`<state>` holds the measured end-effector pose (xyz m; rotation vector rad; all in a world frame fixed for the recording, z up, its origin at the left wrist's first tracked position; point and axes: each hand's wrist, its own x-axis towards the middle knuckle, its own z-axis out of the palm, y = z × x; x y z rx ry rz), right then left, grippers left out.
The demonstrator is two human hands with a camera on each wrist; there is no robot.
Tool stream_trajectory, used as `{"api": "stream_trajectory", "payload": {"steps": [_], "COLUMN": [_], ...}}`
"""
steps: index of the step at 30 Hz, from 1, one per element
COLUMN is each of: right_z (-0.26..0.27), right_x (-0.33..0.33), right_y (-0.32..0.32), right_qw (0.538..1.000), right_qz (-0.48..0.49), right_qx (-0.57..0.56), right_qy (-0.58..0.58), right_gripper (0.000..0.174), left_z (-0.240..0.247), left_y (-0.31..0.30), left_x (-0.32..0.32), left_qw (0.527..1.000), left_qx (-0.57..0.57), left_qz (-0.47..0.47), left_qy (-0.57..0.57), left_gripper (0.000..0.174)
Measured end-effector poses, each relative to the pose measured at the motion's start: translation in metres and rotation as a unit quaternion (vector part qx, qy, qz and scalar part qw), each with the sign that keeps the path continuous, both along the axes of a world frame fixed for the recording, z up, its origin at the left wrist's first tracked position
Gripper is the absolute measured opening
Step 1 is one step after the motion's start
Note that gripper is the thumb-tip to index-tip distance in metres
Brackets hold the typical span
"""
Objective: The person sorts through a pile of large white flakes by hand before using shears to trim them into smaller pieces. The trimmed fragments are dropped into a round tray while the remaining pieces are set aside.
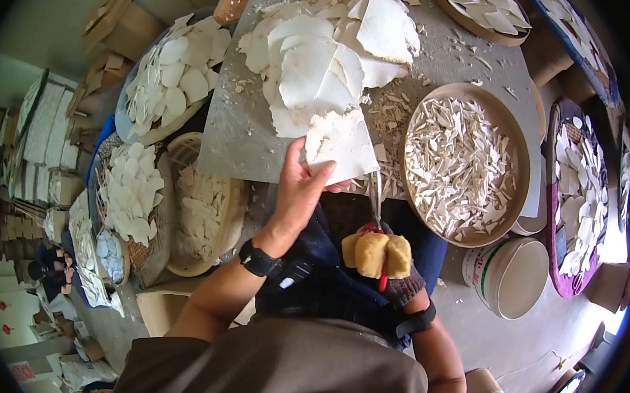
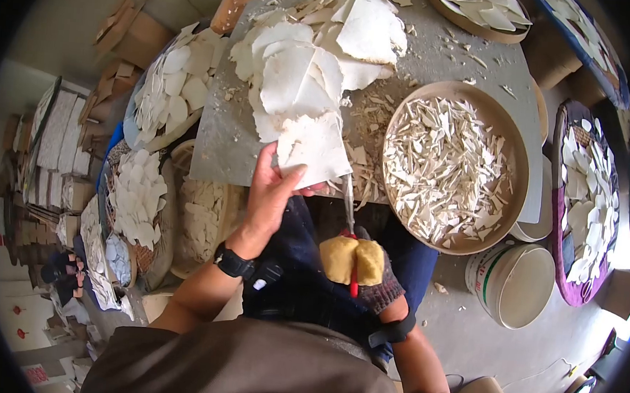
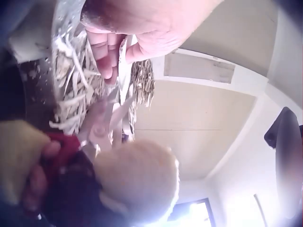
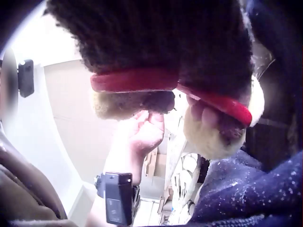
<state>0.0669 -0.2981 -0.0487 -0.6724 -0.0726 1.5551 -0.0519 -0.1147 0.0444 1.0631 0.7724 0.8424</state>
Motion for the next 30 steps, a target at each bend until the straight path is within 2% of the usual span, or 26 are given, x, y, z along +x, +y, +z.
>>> {"api": "stream_trajectory", "payload": {"steps": [1,3,6,9,11,13,15,17,21,22,24,26,27,30], "right_z": [-0.010,-0.010,0.008,0.008,0.005,0.006,0.013,0.017,0.037,0.033,0.023,0.034,0.040,0.044], "right_x": [0.009,0.017,0.023,0.032,0.032,0.025,0.027,0.028,0.015,0.013,0.011,0.013,0.014,0.010], "right_y": [-0.006,-0.013,-0.012,0.000,0.005,0.014,0.016,0.018,0.032,0.034,0.036,0.037,0.038,0.039], "right_qw": [0.994,0.997,0.979,0.927,0.925,0.961,0.925,0.889,0.862,0.874,0.897,0.850,0.824,0.937], "right_qz": [-0.001,0.044,0.092,0.143,0.140,0.093,0.122,0.133,0.039,0.033,0.022,0.037,0.045,0.026], "right_qx": [0.081,-0.006,0.078,0.144,0.132,0.082,0.095,0.098,0.097,0.091,0.077,0.080,0.082,0.046], "right_qy": [0.079,-0.057,-0.163,-0.316,-0.328,-0.246,-0.348,-0.426,-0.497,-0.476,-0.436,-0.519,-0.559,-0.345], "right_gripper": [0.030,0.030,0.031,0.040,0.041,0.033,0.042,0.045,0.019,0.018,0.016,0.016,0.016,0.017], "left_z": [0.010,0.013,0.020,0.025,0.021,0.019,0.018,0.012,-0.009,-0.011,-0.011,-0.014,-0.010,-0.010], "left_y": [0.008,0.021,0.026,0.024,0.020,0.020,0.019,0.015,0.005,0.002,-0.003,-0.003,0.000,0.014], "left_x": [-0.005,-0.016,-0.026,-0.027,-0.029,-0.032,-0.033,-0.030,-0.014,-0.009,-0.001,0.007,0.003,-0.005], "left_qw": [0.999,0.995,0.982,0.972,0.969,0.968,0.968,0.989,0.997,0.995,0.995,0.993,0.998,0.998], "left_qx": [0.005,0.017,0.016,0.009,0.005,0.000,-0.010,0.005,0.003,-0.004,0.016,0.064,0.037,0.009], "left_qz": [-0.039,-0.090,-0.158,-0.207,-0.217,-0.222,-0.224,-0.126,0.062,0.099,0.095,0.095,0.059,-0.009], "left_qy": [0.026,0.048,0.097,0.114,0.119,0.120,0.116,0.079,0.035,0.023,0.015,-0.010,0.002,0.066], "left_gripper": [0.044,0.046,0.047,0.047,0.048,0.049,0.050,0.050,0.048,0.048,0.048,0.050,0.053,0.056]}}
